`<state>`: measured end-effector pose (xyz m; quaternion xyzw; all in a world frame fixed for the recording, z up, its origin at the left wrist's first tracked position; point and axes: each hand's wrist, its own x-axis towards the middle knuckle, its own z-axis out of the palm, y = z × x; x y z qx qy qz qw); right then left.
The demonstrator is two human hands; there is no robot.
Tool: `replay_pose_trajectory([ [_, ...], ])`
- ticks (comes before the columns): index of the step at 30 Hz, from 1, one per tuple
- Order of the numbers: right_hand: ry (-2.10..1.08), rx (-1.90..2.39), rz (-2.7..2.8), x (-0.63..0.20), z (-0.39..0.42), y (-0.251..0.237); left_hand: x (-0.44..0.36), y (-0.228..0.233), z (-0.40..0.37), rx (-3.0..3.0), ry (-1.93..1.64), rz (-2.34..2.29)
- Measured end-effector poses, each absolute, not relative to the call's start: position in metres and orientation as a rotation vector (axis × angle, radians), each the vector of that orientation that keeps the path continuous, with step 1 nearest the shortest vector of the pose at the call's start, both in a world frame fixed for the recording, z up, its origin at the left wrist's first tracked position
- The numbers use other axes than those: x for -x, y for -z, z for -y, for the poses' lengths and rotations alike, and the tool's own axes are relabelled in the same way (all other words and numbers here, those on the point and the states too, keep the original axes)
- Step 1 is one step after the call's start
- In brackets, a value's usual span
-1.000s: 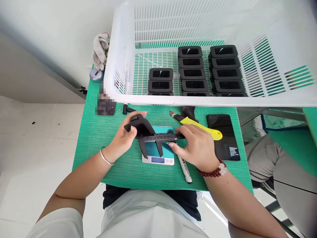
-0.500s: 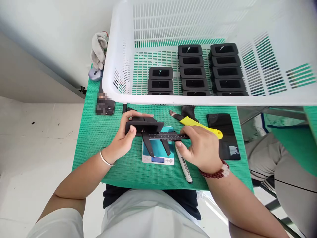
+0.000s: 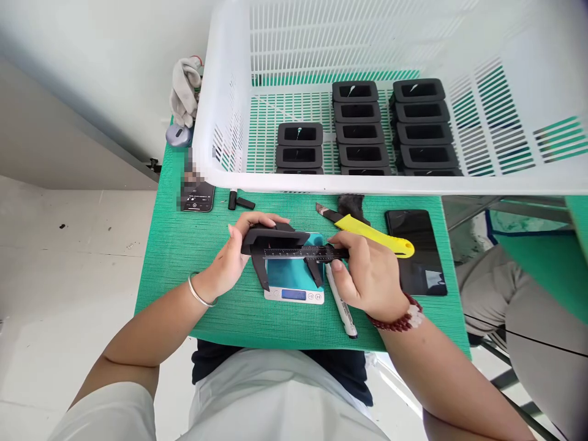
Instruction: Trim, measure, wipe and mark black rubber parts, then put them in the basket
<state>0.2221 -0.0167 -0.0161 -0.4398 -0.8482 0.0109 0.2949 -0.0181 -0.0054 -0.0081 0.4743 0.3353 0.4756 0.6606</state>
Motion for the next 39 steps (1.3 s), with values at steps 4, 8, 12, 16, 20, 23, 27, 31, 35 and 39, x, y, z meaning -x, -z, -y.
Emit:
replay_pose_trajectory([
  [4, -0.036, 1.187, 2.269, -0.222, 0.017, 0.016, 0.018, 0.008, 0.006, -1.048, -1.068, -0.751],
  [8, -0.054, 1.163, 2.258, -0.221, 0.016, 0.016, 0.019, 0.007, 0.004, -0.956, -1.041, -0.728],
  [12, -0.023, 1.123, 2.235, -0.220, 0.014, 0.016, 0.020, 0.008, 0.000, -0.765, -1.044, -0.732],
  [16, 0.055, 1.136, 2.152, -0.222, 0.013, 0.018, 0.019, 0.007, -0.004, -0.682, -1.108, -0.815],
  [20, 0.138, 1.286, 1.990, -0.225, 0.016, 0.023, 0.016, 0.003, -0.005, -0.685, -1.128, -0.844],
  [23, 0.129, 1.341, 1.874, -0.226, 0.018, 0.026, 0.014, 0.004, -0.003, -0.728, -1.166, -0.800],
  [27, 0.187, 1.370, 1.853, -0.226, 0.018, 0.026, 0.014, 0.012, 0.003, -0.803, -1.167, -0.811],
  [31, 0.262, 1.393, 1.889, -0.225, 0.017, 0.025, 0.017, 0.017, 0.007, -0.947, -1.118, -0.797],
  [35, 0.268, 1.348, 1.886, -0.225, 0.016, 0.024, 0.020, 0.015, 0.007, -1.185, -1.051, -0.756],
  [39, 0.253, 1.320, 1.903, -0.225, 0.016, 0.025, 0.022, 0.014, 0.005, -1.289, -1.092, -0.900],
])
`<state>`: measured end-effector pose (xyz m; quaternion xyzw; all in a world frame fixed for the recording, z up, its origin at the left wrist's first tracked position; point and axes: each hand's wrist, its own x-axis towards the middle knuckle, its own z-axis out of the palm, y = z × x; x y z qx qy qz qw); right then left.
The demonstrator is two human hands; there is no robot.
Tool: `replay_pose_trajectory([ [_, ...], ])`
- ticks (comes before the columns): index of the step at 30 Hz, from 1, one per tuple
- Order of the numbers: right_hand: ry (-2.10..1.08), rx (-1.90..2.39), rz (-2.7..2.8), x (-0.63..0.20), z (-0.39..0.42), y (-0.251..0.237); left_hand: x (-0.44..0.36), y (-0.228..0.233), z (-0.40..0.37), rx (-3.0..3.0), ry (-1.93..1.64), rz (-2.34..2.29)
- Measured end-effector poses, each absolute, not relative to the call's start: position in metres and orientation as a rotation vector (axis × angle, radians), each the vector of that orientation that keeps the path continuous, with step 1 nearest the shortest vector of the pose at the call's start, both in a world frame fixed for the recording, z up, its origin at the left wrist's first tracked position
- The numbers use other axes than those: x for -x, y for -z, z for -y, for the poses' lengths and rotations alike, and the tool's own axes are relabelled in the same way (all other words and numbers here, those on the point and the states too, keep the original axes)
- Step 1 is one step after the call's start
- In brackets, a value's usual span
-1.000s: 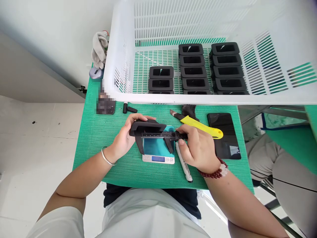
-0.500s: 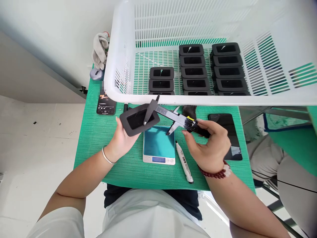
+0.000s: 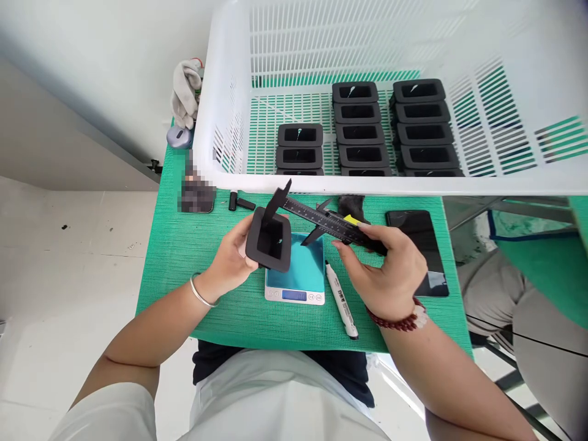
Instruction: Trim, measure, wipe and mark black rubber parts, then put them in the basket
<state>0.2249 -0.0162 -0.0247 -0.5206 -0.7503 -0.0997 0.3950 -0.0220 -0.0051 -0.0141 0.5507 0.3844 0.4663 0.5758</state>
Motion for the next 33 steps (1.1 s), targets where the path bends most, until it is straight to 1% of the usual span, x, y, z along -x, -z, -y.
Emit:
replay_pose_trajectory([
  [3, 0.259, 1.319, 1.929, -0.226, 0.017, 0.026, 0.024, 0.015, 0.004, -1.339, -1.110, -0.934],
  [8, 0.259, 1.391, 1.949, -0.226, 0.019, 0.026, 0.025, 0.018, 0.003, -1.363, -1.054, -0.850],
  [13, 0.217, 1.387, 1.953, -0.225, 0.021, 0.024, 0.024, 0.021, 0.004, -1.312, -1.009, -0.765],
  [19, 0.185, 1.350, 1.994, -0.219, 0.024, 0.019, 0.021, 0.019, 0.005, -1.340, -0.925, -0.770],
  [26, 0.070, 1.194, 2.170, -0.220, 0.020, 0.015, 0.026, 0.018, 0.000, -1.346, -0.992, -0.869],
  [33, 0.110, 1.288, 2.000, -0.226, 0.019, 0.021, 0.025, 0.013, 0.000, -1.326, -1.043, -0.911],
])
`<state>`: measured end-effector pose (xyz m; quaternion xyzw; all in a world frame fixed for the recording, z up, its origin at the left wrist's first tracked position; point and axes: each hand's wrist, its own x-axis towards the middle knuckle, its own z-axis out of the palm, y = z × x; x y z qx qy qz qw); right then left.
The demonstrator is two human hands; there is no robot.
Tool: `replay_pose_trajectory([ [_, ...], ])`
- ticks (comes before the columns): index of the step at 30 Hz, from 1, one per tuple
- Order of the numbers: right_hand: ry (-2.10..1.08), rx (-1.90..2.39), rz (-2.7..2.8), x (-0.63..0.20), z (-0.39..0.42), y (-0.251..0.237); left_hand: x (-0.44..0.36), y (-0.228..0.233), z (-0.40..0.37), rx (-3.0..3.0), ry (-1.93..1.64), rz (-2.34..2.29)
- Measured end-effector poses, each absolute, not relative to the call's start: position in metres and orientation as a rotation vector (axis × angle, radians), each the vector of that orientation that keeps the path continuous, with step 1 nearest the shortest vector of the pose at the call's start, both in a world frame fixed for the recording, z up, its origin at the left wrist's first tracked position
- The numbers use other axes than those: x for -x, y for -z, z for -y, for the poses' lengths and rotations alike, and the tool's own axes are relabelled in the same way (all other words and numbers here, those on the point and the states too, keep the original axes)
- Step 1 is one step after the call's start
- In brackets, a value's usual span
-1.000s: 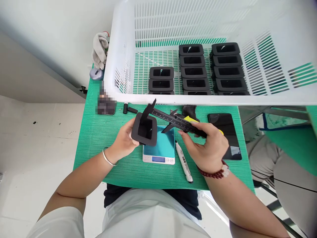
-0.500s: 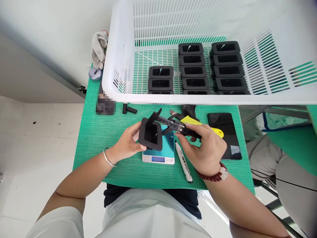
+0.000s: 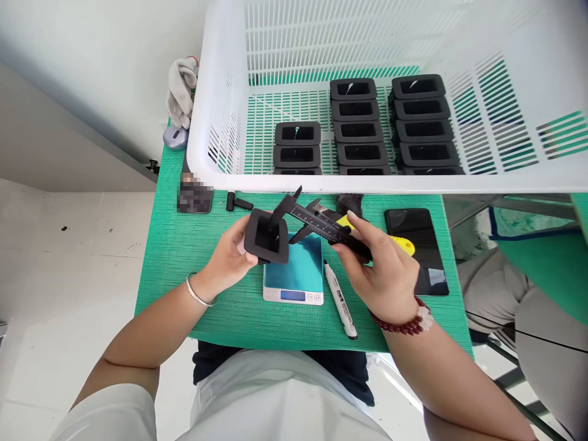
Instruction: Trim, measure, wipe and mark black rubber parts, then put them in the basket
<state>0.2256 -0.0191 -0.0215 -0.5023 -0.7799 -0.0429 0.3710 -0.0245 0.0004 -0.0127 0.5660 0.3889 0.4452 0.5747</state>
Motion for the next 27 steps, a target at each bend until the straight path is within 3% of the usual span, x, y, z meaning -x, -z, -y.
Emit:
replay_pose_trajectory([
  [9, 0.078, 1.455, 1.886, -0.2257, 0.0214, 0.0225, 0.0252, 0.0105, 0.0005, -1.314, -1.043, -1.004],
  [27, 0.198, 1.359, 1.925, -0.2288, 0.0187, 0.0182, 0.0235, 0.0116, 0.0011, -1.323, -1.082, -0.970],
])
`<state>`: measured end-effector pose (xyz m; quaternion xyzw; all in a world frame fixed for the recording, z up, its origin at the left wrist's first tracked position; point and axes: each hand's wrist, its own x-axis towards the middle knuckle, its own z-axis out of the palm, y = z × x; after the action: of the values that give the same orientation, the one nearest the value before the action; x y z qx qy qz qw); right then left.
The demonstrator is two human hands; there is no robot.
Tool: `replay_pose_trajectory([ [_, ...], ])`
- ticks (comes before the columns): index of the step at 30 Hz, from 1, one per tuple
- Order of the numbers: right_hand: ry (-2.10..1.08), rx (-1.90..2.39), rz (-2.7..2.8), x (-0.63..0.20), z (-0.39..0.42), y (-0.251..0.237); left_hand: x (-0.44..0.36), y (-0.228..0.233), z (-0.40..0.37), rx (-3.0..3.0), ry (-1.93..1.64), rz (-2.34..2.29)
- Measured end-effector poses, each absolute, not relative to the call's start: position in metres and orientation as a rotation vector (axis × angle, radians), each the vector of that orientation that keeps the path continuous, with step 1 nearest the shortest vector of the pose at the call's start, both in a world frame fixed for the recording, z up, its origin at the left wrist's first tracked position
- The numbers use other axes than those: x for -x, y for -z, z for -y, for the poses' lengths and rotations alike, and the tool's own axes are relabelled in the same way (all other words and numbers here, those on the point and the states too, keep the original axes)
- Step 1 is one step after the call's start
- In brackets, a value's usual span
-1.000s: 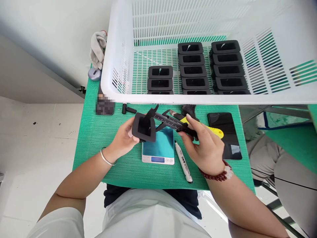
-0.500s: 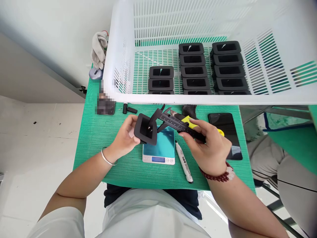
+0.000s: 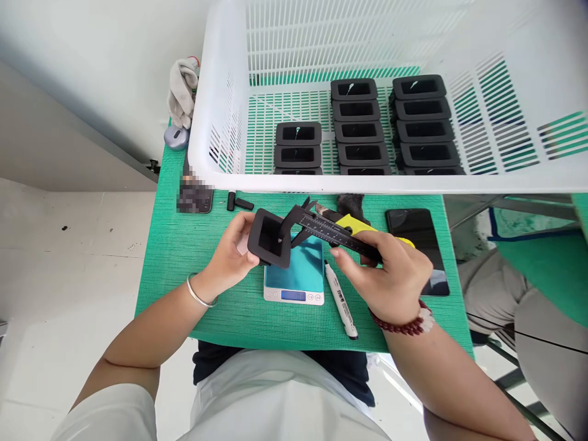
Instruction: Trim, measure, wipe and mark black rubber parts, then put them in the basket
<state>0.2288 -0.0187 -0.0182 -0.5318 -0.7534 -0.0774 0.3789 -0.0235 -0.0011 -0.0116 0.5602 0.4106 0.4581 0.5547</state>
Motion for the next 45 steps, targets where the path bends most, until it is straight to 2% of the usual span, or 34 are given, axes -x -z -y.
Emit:
replay_pose_trajectory([
  [4, 0.242, 1.356, 1.938, -0.229, 0.019, 0.017, 0.023, 0.011, 0.003, -1.277, -1.077, -0.977],
  [8, 0.294, 1.396, 1.899, -0.229, 0.018, 0.016, 0.021, 0.009, 0.003, -0.988, -0.963, -0.909],
  [15, 0.159, 1.329, 1.994, -0.231, 0.012, 0.017, 0.022, 0.007, -0.003, -0.603, -0.856, -0.712],
  [25, 0.236, 1.333, 1.965, -0.235, 0.016, 0.022, 0.021, 0.009, -0.003, -0.656, -0.887, -0.783],
  [32, 0.249, 1.316, 1.942, -0.232, 0.014, 0.019, 0.021, 0.012, -0.002, -0.909, -0.983, -0.625],
  [36, 0.254, 1.310, 1.931, -0.231, 0.014, 0.019, 0.020, 0.010, 0.000, -1.017, -0.921, -0.658],
  [45, 0.279, 1.341, 1.859, -0.232, 0.014, 0.016, 0.024, 0.015, 0.002, -0.832, -0.929, -0.726],
])
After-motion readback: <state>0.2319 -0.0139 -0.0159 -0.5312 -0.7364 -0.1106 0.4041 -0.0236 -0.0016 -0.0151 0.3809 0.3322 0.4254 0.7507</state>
